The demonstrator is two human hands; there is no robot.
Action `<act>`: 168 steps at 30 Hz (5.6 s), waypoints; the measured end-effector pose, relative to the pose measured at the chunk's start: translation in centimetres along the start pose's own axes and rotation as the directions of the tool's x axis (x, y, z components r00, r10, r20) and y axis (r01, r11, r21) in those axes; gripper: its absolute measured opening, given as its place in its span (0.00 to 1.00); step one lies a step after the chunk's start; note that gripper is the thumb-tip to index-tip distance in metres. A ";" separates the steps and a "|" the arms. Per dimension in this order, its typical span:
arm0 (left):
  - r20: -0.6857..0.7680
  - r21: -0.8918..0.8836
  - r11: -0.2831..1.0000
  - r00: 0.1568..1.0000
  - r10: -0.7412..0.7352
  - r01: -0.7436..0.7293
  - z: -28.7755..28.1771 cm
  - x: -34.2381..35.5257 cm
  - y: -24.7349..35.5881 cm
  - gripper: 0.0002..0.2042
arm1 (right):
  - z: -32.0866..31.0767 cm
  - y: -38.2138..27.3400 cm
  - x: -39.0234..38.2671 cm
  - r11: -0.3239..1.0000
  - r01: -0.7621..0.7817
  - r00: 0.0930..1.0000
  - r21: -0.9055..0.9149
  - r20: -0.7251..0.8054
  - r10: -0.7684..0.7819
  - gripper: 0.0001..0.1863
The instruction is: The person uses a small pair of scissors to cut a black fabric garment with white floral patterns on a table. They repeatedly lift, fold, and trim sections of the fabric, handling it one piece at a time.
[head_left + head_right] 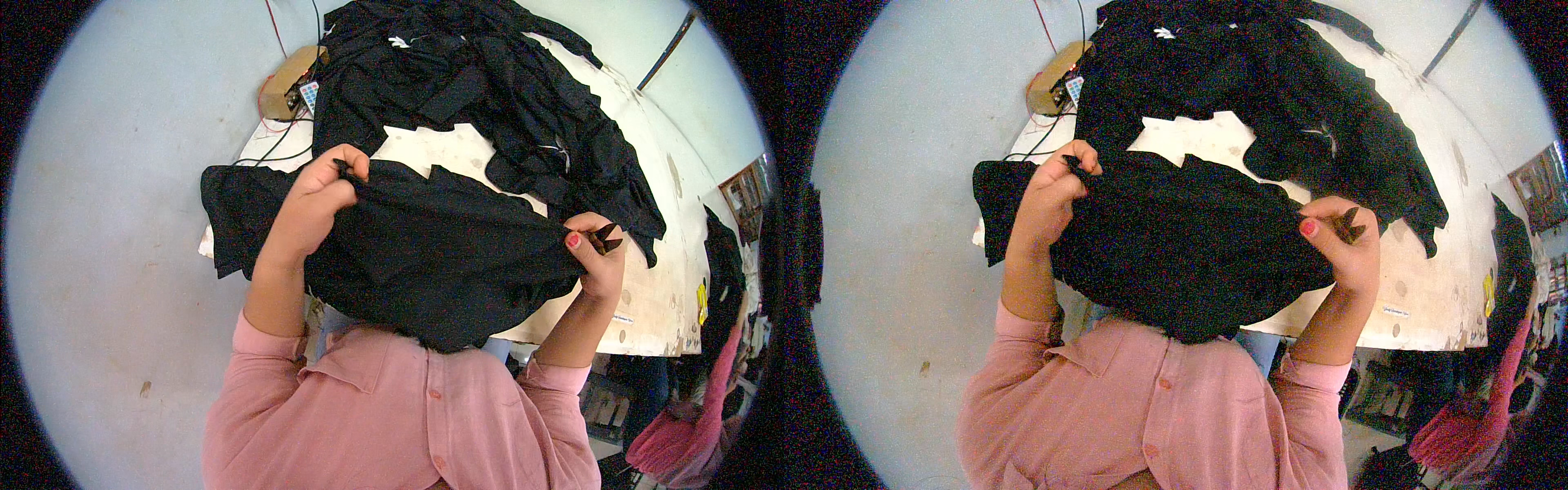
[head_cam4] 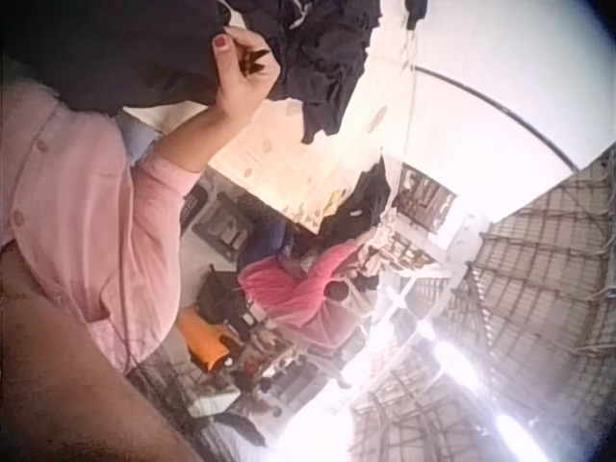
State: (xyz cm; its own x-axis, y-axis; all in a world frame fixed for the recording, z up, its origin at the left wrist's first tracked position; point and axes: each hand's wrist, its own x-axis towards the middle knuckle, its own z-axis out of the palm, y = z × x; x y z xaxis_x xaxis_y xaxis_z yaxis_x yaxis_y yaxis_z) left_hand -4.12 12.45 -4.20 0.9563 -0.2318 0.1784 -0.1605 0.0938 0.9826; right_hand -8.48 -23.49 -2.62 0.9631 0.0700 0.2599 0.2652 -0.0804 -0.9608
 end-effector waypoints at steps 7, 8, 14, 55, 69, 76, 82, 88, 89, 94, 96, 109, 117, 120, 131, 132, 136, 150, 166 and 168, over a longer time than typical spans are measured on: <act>0.060 0.476 0.830 0.953 0.299 -0.290 3.1 0.9 2.4 0.09 | 0.1 -0.9 -0.3 0.997 0.060 0.995 -0.052 0.081 -0.055 0.06; -0.032 0.257 0.945 0.975 0.218 -0.203 3.4 1.1 2.4 0.09 | 0.1 -1.0 -0.3 0.997 0.059 0.993 -0.051 0.101 -0.053 0.06; -0.157 -0.303 0.947 0.986 0.062 -0.108 3.7 1.8 2.8 0.11 | -0.4 -0.9 -0.3 0.994 -0.012 0.980 -0.111 0.197 0.034 0.07; 0.452 0.041 0.995 0.887 -0.097 0.088 8.3 4.4 4.5 0.08 | -0.7 -0.8 0.1 0.947 0.120 0.981 -0.298 0.184 -0.066 0.18; 0.400 -0.112 0.985 0.913 -0.077 0.132 9.4 3.0 4.5 0.15 | 6.5 -2.3 -1.5 0.336 0.482 0.670 -0.809 0.094 -0.736 0.23; 0.431 -0.102 0.990 0.901 -0.042 0.095 9.7 2.7 4.4 0.15 | 6.6 -2.4 -1.0 0.261 0.470 0.662 -0.843 0.141 -0.736 0.22; 0.429 -0.093 0.993 0.903 -0.022 0.068 9.7 2.7 4.0 0.15 | 6.4 -2.5 -0.9 0.249 0.471 0.666 -0.846 0.157 -0.729 0.22; 0.431 -0.046 0.998 0.902 -0.014 0.038 9.7 2.6 4.0 0.16 | 6.4 -2.4 -0.7 0.188 0.478 0.647 -0.858 0.200 -0.736 0.22; 0.432 -0.041 0.999 0.902 -0.009 0.029 9.6 2.6 4.0 0.16 | 6.3 -2.4 -0.7 0.182 0.485 0.641 -0.856 0.206 -0.740 0.21; 0.432 -0.040 0.999 0.902 -0.010 0.030 9.6 2.7 3.9 0.16 | 6.2 -2.2 -0.6 0.138 0.501 0.611 -0.854 0.236 -0.755 0.21; 0.429 -0.034 0.999 0.903 -0.012 0.030 9.6 2.7 3.8 0.16 | 6.2 -2.2 -0.5 0.117 0.497 0.598 -0.860 0.241 -0.764 0.20; 0.439 -0.071 0.997 0.899 -0.008 0.043 9.7 2.8 3.2 0.15 | 6.2 -2.9 -0.9 0.113 0.506 0.620 -0.855 0.270 -0.737 0.19; 0.458 -0.107 0.990 0.888 -0.033 0.092 9.7 2.8 3.2 0.16 | 5.9 -2.3 -0.7 0.407 0.516 0.736 -0.753 0.148 -0.660 0.20; 0.449 -0.104 0.990 0.893 -0.038 0.095 9.6 3.1 2.7 0.16 | 5.8 -1.1 -0.6 0.626 0.487 0.811 -0.609 0.049 -0.583 0.23; 0.474 -0.182 0.931 0.858 -0.198 0.316 9.0 3.0 3.3 0.20 | 5.6 -0.7 -1.0 0.782 0.252 0.938 -0.570 -0.053 -0.341 0.27; 0.473 -0.204 0.901 0.844 -0.251 0.382 9.0 2.9 3.7 0.21 | 5.4 -0.3 -0.8 0.776 0.253 0.933 -0.578 -0.067 -0.354 0.26; 0.475 -0.141 0.946 0.858 -0.194 0.292 9.3 2.8 3.7 0.24 | 5.4 -0.2 -0.6 0.727 0.341 0.894 -0.596 -0.034 -0.447 0.23; 0.627 0.368 0.812 0.766 0.144 -0.454 9.5 2.4 4.7 0.11 | 5.7 -2.9 -0.4 0.934 0.297 0.944 -0.198 -0.089 -0.318 0.18; 0.450 -0.235 0.934 0.882 -0.141 0.270 9.9 2.6 3.0 0.15 | 5.2 -2.0 -1.7 0.437 0.356 0.774 -0.826 -0.002 -0.634 0.24; 0.459 -0.269 0.923 0.879 -0.127 0.274 10.1 2.6 3.1 0.13 | 5.5 -2.1 -1.5 0.305 0.417 0.702 -0.856 0.091 -0.706 0.24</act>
State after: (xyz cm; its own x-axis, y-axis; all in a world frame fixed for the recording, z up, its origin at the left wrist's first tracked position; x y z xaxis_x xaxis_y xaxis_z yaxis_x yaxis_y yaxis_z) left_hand -4.57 2.31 -0.12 0.7487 -0.6605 0.0564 0.1796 0.2840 0.9419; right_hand -10.77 -17.99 -1.54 0.4851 0.1963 0.8522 0.5226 -0.8464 -0.1025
